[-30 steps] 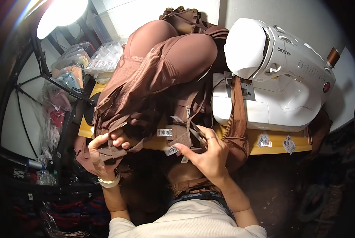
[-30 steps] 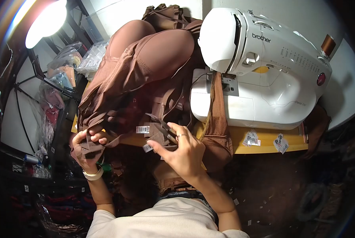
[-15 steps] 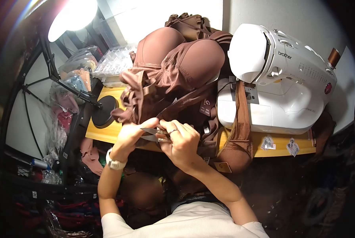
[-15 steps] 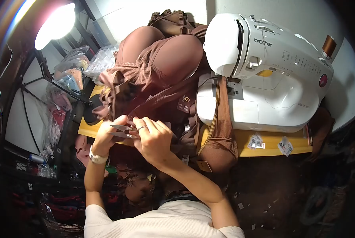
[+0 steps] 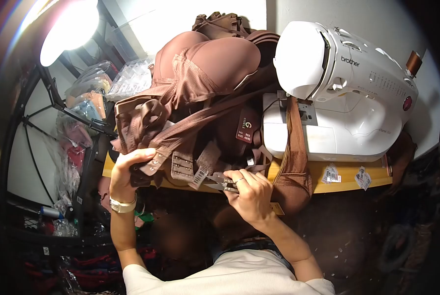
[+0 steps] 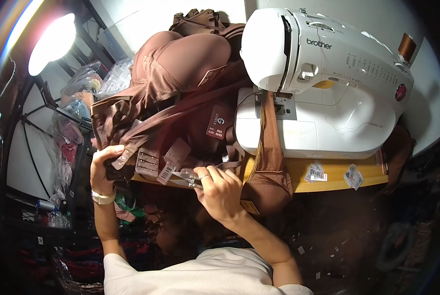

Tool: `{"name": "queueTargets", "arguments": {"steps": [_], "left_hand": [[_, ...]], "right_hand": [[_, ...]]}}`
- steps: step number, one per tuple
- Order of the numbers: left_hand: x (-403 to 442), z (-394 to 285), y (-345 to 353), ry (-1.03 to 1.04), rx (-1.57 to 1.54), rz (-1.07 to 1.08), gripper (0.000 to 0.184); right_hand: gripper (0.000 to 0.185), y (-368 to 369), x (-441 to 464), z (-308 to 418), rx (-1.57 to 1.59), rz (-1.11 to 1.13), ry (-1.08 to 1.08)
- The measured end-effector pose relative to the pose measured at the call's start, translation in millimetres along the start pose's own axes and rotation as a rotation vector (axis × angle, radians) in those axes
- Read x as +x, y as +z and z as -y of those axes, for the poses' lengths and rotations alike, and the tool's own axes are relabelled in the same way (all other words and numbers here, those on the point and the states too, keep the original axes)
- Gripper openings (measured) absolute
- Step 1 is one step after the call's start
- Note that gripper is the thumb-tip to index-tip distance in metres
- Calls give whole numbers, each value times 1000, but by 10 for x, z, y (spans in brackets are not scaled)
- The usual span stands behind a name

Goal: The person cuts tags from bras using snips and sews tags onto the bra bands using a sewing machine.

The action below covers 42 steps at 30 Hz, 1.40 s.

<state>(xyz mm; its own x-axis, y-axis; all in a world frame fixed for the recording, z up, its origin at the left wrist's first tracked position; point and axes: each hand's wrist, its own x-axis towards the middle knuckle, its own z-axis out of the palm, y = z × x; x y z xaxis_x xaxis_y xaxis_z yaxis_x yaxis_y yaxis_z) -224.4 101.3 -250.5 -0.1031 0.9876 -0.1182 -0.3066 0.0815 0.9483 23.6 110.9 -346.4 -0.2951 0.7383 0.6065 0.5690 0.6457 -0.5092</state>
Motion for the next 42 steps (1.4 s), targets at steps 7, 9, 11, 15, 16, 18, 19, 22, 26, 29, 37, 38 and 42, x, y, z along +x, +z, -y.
{"name": "queueTargets", "arguments": {"steps": [7, 9, 11, 15, 16, 18, 19, 22, 26, 29, 37, 38, 42], "left_hand": [[-495, 313, 268, 69, -167, -43, 73], [-567, 519, 117, -60, -221, -47, 64], [-616, 704, 4, -154, -51, -207, 48], [-527, 728, -29, -166, 140, -274, 32], [-494, 736, -14, -128, 164, -284, 31], [-455, 733, -29, -105, 212, -283, 28], [-434, 733, -61, -104, 215, -276, 28], [-404, 704, -87, -175, 187, -321, 26], [-404, 724, -147, -89, 205, -285, 25], [-395, 653, -98, -124, 191, -270, 24], [-340, 619, -57, -64, 262, -214, 29], [-344, 615, -53, -55, 289, -210, 29], [-341, 598, -31, -41, 336, -224, 29]], "right_hand": [[11, -506, -58, 203, -130, -31, -393], [11, -371, -245, 98, -55, 211, -362], [20, -364, -334, -43, 44, 542, -243], [53, -629, -75, 75, 233, 491, -87], [45, -639, 12, 116, 183, 454, -128], [36, -503, 102, 167, 79, 340, -130], [30, -369, 121, 158, 74, 235, -149], [28, -113, 152, 163, 17, 221, -152], [28, -5, 193, 216, -28, 206, -163], [29, 30, 210, 229, -47, 226, -152], [28, 45, 235, 278, -48, 197, -158], [27, 54, 235, 287, -48, 206, -163], [25, 89, 223, 255, -78, 181, -192]]}}
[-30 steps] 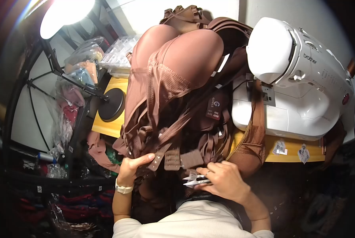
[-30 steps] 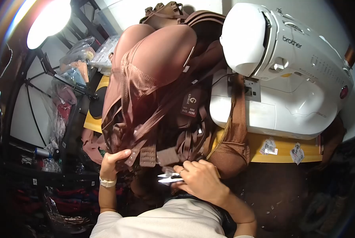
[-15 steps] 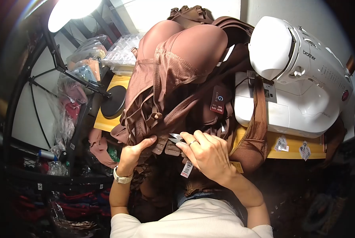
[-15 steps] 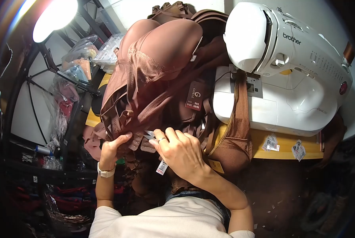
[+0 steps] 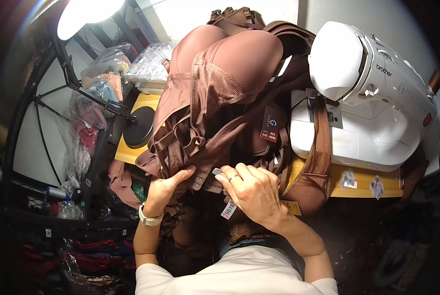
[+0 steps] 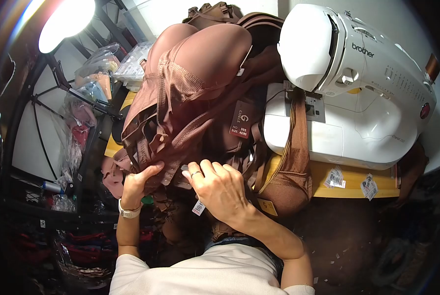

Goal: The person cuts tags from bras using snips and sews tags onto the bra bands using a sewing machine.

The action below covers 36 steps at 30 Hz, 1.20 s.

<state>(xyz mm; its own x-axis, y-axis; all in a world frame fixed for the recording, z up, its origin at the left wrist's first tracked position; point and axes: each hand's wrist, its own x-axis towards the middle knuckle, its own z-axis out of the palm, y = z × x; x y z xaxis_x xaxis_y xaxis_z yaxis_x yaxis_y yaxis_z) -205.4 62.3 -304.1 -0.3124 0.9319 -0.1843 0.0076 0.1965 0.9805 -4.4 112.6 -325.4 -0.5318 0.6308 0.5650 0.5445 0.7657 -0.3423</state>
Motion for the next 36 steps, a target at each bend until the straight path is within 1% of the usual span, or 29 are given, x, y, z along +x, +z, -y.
{"name": "queueTargets", "arguments": {"steps": [3, 5, 6, 7, 9, 10, 12, 13, 14, 16, 18, 19, 20, 21, 22, 23, 25, 26, 27, 28, 29, 30, 31, 32, 33, 34, 35, 36], "left_hand": [[36, 17, -15, -27, -33, -1, 27], [64, 44, -20, -62, -78, -40, 24], [87, 39, -18, -50, -82, -23, 25], [103, 17, -13, -48, -83, -21, 25], [108, -19, -2, -210, -103, 19, 27], [114, 9, 24, -212, -106, 20, 27], [132, 79, 88, -2, -91, 43, 30], [133, 82, 78, -19, -24, 24, 32], [148, 103, 57, -16, -24, 25, 32], [157, 164, 22, -6, 79, -3, 34], [137, 143, 85, -58, 26, 12, 36], [167, 245, 95, 22, -5, 72, 36], [178, 311, 126, 94, 82, 87, 36], [143, 237, 192, 12, 120, 99, 35], [147, 335, 200, 29, 9, 111, 32], [143, 319, 193, 28, 9, 111, 32], [146, 220, 161, -209, -134, 229, 30], [143, 140, 145, -279, -87, 251, 31], [132, 82, 190, -278, -86, 251, 31], [113, 39, 265, -199, -95, 232, 34], [107, 12, 303, -120, -104, 211, 36], [114, -1, 296, -133, -128, 240, 42], [131, 40, 290, -57, -43, 285, 43], [153, 82, 289, 21, 41, 331, 43], [171, 43, 298, -38, 151, 383, 40], [195, 30, 324, -34, 233, 401, 41], [213, 22, 347, -27, 315, 419, 42], [263, 125, 316, 70, 380, 421, 36]], "right_hand": [[27, -86, -6, -26, 64, -16, 47], [37, -136, -26, -79, 148, 26, 208], [41, -139, -50, -128, 197, 34, 283], [48, -144, -89, -176, 235, 24, 313], [52, -159, -161, -194, 324, 115, 346], [44, -127, -197, -184, 364, 104, 343], [30, -119, -211, -129, 386, 206, 447], [23, -66, -264, -107, 389, 72, 382], [21, -97, -294, -83, 344, -33, 308], [18, -206, -322, -38, 289, -251, 157], [16, -287, -331, -22, 263, -279, 19], [16, -247, -331, -19, 245, -302, -45], [16, -148, -363, -23, 204, -291, -88], [16, -92, -355, -7, 189, -263, -110], [14, -68, -358, -1, 175, -207, -131], [13, 4, -368, 6, 196, -194, -123], [11, 135, -372, 16, 249, -165, -93], [10, 182, -373, 20, 249, -142, -94], [9, 209, -370, 22, 250, -119, -98], [9, 196, -386, 33, 182, -70, -116], [9, 203, -374, 39, 183, -69, -117], [14, 216, -354, 53, 166, -65, -133], [19, 231, -339, 73, 149, -61, -148], [7, 238, -338, 114, 102, -65, -142], [5, 259, -329, 132, 89, -73, -155], [8, 281, -325, 138, 76, -81, -168], [10, 301, -330, 133, 57, -45, -172], [10, 318, -330, 126, 55, -45, -171]]}}
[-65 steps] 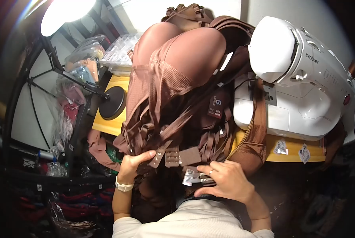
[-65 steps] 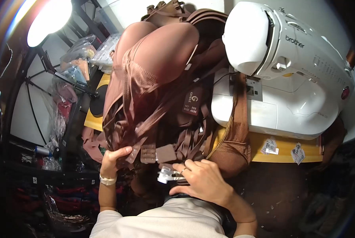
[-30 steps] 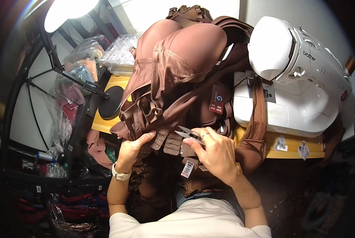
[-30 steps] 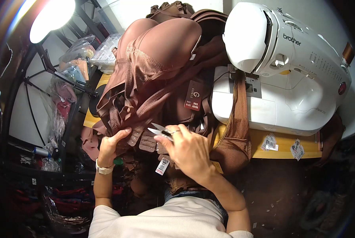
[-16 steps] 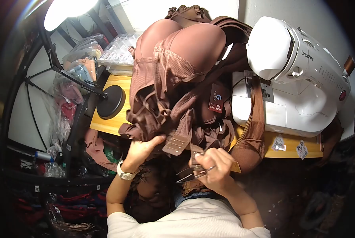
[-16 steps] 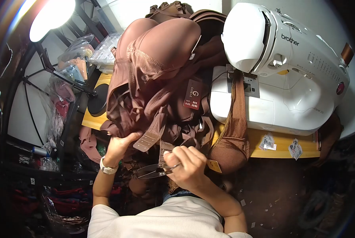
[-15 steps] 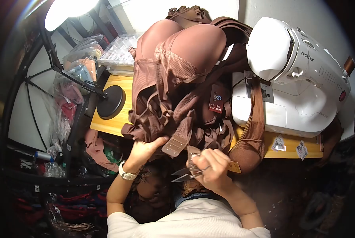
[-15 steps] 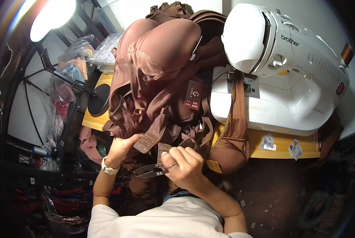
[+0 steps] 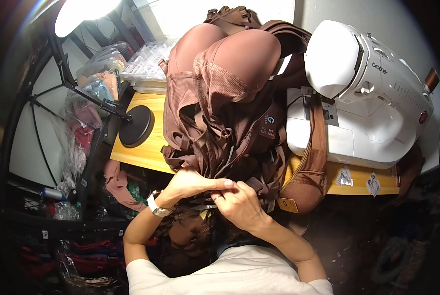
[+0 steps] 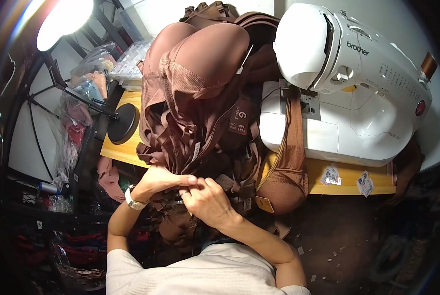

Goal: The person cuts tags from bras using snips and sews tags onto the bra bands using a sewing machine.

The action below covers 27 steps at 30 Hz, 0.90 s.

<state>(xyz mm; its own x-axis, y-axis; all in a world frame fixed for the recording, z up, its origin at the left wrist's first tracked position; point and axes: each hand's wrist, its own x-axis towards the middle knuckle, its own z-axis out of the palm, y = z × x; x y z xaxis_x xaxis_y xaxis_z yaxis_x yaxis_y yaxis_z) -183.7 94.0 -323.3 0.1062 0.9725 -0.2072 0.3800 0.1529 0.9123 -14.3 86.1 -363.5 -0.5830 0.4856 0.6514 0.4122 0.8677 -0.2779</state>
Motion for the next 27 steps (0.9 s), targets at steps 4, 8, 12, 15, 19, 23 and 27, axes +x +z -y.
{"name": "queueTargets", "arguments": {"steps": [4, 8, 12, 15, 19, 23, 27], "left_hand": [[105, 398, -84, 489, 403, -110, 20], [-6, 374, -211, 302, 177, -136, 28], [-134, -110, -189, -87, -199, -144, 33], [-145, -101, -188, -18, -169, -165, 33], [-100, 203, -243, 286, 107, -86, 32], [-122, 170, -221, 236, 272, -104, 30], [-100, -17, -224, 115, 155, -70, 39]], "right_hand": [[11, -42, 5, -21, -90, 197, -16], [39, -344, 18, -50, 265, 180, 252], [32, -540, 40, -123, 200, 104, 439], [21, -540, 76, -126, 121, 27, 442], [25, -442, 72, -47, 19, 103, 427], [25, -296, 116, -4, -44, 67, 362], [25, -400, 52, -27, 6, 172, 458]]}}
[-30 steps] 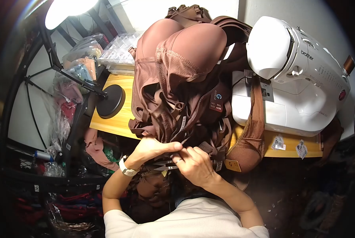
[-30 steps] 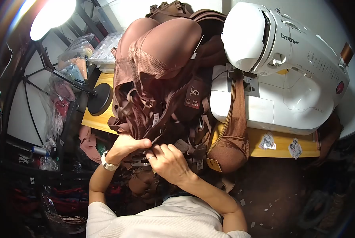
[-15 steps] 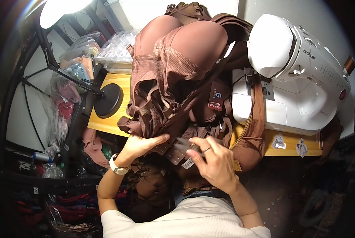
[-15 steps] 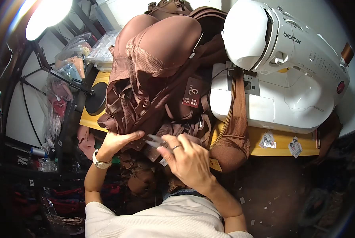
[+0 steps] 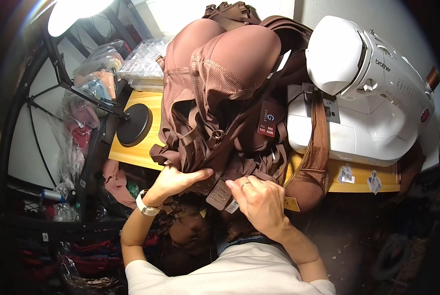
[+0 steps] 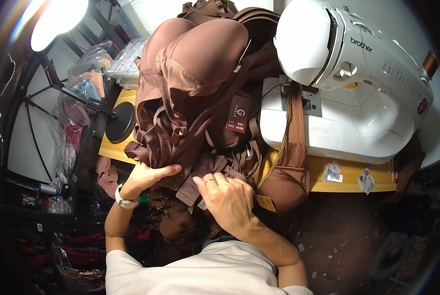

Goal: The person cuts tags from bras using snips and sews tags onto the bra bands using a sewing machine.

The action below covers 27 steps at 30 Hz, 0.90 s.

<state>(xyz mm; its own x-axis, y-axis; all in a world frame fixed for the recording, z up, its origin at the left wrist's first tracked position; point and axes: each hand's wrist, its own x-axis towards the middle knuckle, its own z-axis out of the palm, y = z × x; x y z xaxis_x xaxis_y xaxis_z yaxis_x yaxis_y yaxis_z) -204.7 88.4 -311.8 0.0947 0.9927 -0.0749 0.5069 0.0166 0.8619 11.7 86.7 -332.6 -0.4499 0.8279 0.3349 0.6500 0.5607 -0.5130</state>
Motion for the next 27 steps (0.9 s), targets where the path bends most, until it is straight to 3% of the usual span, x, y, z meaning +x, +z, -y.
{"name": "queueTargets", "arguments": {"steps": [2, 9, 11, 18, 27], "left_hand": [[49, 92, -25, -307, -118, 83, 55], [64, 68, 34, -263, -334, 49, 64], [71, 133, 5, -366, -209, 23, 63], [73, -78, -8, -295, -189, 50, 53], [134, 132, 92, -299, -493, 139, 37]], "right_hand": [[23, -14, -8, -101, 4, -148, -65], [26, -127, -17, -92, 43, -58, -46], [25, -58, -15, -54, -7, -44, -74], [21, 64, 23, -4, 38, -56, -73], [24, 182, 127, -361, -58, -172, 10]]}}
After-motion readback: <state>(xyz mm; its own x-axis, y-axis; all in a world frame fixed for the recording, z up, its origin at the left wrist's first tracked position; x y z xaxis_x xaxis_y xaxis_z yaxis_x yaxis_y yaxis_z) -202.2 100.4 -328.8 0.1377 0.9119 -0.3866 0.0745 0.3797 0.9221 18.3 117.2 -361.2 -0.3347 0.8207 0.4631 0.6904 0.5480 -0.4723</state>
